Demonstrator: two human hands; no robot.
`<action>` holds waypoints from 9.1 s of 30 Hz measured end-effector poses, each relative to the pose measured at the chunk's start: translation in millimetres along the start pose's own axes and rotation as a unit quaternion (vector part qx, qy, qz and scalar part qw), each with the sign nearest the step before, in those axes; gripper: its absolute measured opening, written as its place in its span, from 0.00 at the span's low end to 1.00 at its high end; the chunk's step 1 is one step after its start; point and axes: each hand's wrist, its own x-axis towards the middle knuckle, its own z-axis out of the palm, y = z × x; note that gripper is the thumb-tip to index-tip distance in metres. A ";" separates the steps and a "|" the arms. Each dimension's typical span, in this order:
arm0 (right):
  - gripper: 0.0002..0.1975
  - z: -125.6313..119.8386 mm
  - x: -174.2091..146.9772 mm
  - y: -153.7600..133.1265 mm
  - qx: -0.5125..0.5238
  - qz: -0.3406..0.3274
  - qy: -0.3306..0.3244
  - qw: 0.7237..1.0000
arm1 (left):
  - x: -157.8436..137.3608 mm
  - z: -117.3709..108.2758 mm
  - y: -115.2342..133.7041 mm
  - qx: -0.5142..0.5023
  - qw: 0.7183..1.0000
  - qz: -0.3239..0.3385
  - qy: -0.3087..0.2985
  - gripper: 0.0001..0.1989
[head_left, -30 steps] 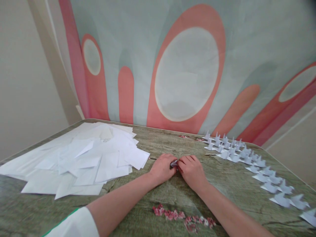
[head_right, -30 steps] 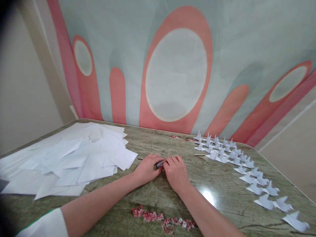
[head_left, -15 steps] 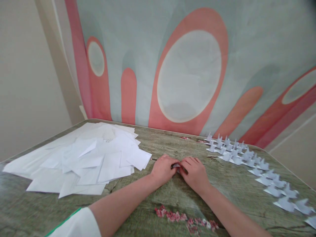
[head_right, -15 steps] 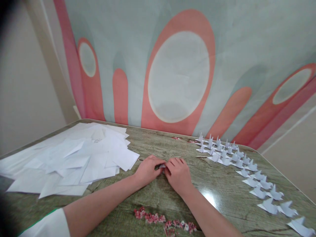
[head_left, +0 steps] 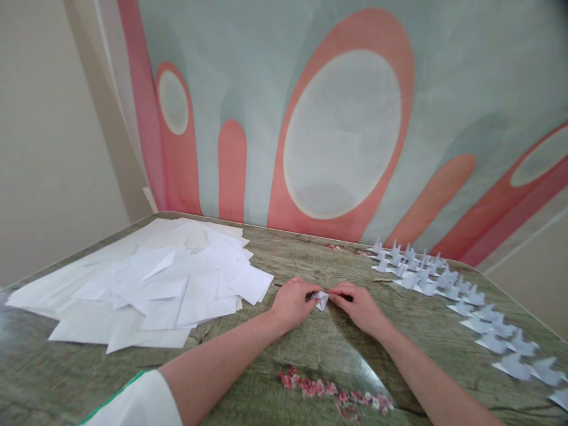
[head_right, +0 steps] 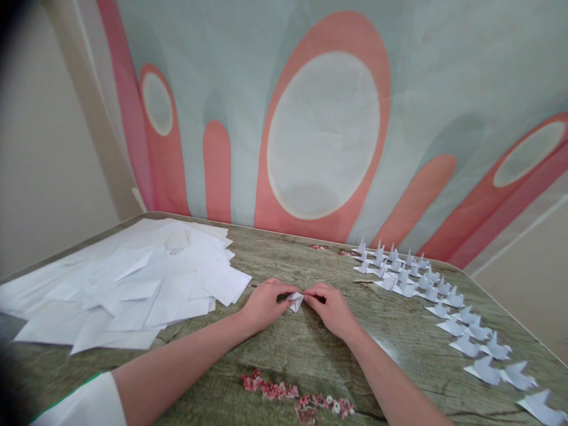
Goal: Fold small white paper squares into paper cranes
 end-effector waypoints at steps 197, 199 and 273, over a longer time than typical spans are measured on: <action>0.11 9.0 -11.1 -26.6 -0.334 -0.126 0.009 0.934 | -11.4 -19.6 25.5 0.227 0.954 0.171 -0.092 0.16; 0.11 8.9 -11.1 -27.7 -0.343 -0.121 0.004 0.931 | -10.5 -23.0 24.4 0.226 0.951 0.184 -0.104 0.15; 0.09 21.8 0.8 -15.7 -0.177 -0.040 0.072 0.981 | -4.3 -13.9 2.6 0.007 0.999 -0.032 0.002 0.11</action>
